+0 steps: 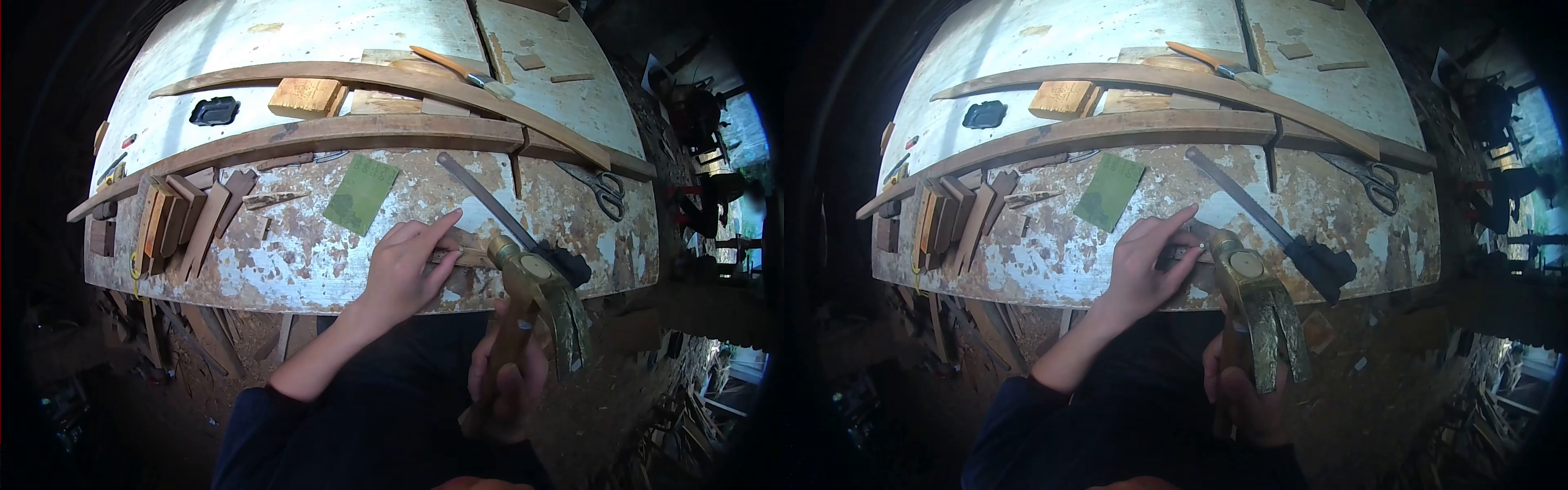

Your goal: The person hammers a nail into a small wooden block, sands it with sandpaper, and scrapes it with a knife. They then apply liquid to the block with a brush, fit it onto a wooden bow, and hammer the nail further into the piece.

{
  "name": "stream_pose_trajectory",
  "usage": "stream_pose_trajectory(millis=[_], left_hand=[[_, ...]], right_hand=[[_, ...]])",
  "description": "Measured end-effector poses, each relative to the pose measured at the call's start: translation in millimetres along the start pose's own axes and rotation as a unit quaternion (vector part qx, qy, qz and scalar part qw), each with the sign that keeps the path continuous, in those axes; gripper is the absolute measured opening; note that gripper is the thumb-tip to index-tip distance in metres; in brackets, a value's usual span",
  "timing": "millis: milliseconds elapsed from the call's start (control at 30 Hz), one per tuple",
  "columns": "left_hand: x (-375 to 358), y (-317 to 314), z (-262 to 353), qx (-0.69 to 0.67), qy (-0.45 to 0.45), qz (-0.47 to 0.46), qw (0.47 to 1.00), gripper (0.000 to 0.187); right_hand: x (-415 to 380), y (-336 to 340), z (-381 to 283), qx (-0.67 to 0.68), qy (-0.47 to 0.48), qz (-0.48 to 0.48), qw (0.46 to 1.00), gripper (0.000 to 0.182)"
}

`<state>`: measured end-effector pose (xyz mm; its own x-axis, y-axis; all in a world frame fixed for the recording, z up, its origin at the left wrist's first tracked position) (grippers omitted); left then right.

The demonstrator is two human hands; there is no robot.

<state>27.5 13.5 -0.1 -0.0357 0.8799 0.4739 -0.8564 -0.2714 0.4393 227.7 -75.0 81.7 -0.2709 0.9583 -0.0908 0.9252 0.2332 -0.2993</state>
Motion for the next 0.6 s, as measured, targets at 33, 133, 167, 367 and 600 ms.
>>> stream_pose_trajectory(millis=[33,133,167,367,600], left_hand=[[0,0,0,-0.002,0.004,-0.001,1.0,0.068],[-1,0,0,-0.003,0.01,-0.001,1.0,0.068],[-1,-1,0,-0.002,0.01,-0.001,1.0,0.069],[-2,0,-1,-0.007,0.013,-0.005,1.0,0.071],[-4,0,-1,-0.016,0.034,-0.001,0.999,0.073]], right_hand=[[3,-1,0,-0.004,0.001,0.008,1.0,0.057],[13,-3,-10,-0.011,-0.118,0.03,0.993,0.07],[13,-3,-11,-0.013,-0.135,0.033,0.99,0.072],[-5,5,1,-0.037,-0.052,-0.005,0.998,0.075],[-6,-12,-1,-0.046,0.013,0.036,0.998,0.064]])
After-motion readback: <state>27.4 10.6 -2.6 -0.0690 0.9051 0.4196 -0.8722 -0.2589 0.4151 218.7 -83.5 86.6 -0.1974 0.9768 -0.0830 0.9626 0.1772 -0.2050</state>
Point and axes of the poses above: each hand's wrist, its own x-axis towards the middle knuckle, its own y-axis out of the back of the hand, z = x × y, the point moved 1 cm from there along x, towards the middle knuckle, and after that the axes turned 5 degrees about y, right-handed, at the moved point
